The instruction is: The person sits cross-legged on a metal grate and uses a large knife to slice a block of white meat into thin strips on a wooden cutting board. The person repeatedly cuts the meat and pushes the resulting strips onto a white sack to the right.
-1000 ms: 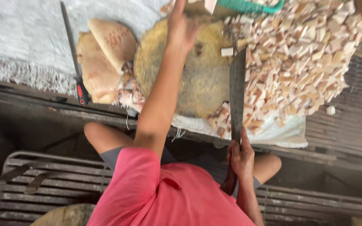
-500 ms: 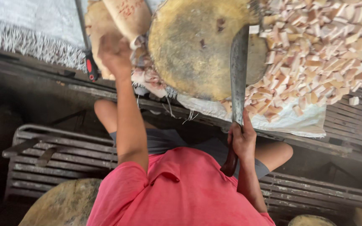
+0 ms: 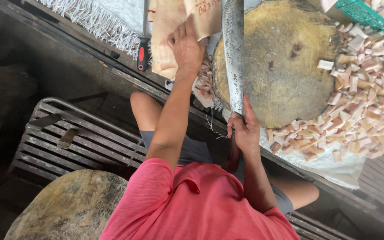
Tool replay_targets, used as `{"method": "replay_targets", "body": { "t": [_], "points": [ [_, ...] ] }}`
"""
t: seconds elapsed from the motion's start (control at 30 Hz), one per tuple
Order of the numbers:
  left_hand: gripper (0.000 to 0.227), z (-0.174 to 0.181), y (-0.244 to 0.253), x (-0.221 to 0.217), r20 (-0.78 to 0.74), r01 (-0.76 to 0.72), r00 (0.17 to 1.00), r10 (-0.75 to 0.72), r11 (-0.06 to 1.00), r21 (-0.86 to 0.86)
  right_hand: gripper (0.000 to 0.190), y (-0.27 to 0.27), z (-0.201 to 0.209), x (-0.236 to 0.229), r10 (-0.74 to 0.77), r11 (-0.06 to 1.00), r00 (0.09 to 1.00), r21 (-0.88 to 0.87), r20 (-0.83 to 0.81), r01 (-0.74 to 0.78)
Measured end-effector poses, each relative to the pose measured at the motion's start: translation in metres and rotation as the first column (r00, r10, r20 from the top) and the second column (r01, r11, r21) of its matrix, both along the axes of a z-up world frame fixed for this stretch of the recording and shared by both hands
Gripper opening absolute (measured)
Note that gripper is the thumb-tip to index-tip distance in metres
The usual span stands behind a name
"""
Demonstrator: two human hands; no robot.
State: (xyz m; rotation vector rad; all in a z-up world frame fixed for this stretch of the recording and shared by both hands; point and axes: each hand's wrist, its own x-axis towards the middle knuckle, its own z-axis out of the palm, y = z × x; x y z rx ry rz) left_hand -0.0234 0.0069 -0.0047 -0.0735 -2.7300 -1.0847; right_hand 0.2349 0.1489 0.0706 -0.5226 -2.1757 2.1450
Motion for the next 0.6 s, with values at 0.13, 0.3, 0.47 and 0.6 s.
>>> {"method": "replay_targets", "body": {
  "t": [0.13, 0.3, 0.47, 0.6],
  "points": [
    [0.046, 0.002, -0.006, -0.019, 0.117, -0.13, 0.99, 0.085, 0.876, 0.465, 0.068, -0.001, -0.001, 0.001, -0.019, 0.999, 1.0, -0.048, 0.022, 0.02],
    [0.025, 0.065, -0.01, -0.005, -0.336, 0.224, 0.939, -0.077, 0.877, 0.425, 0.068, 0.011, 0.0, 0.018, -0.056, 0.994, 0.998, -0.091, 0.008, 0.057],
    [0.022, 0.156, 0.043, 0.059, -0.434, 0.444, 0.843, -0.319, 0.868, 0.223, 0.065, 0.038, 0.006, 0.061, -0.179, 0.984, 0.982, 0.005, -0.055, 0.179],
    [0.023, 0.171, 0.098, 0.098, -0.395, 0.551, 0.788, -0.472, 0.827, 0.112, 0.066, 0.07, 0.016, 0.112, -0.313, 0.95, 0.945, -0.019, -0.094, 0.313]
  ]
}}
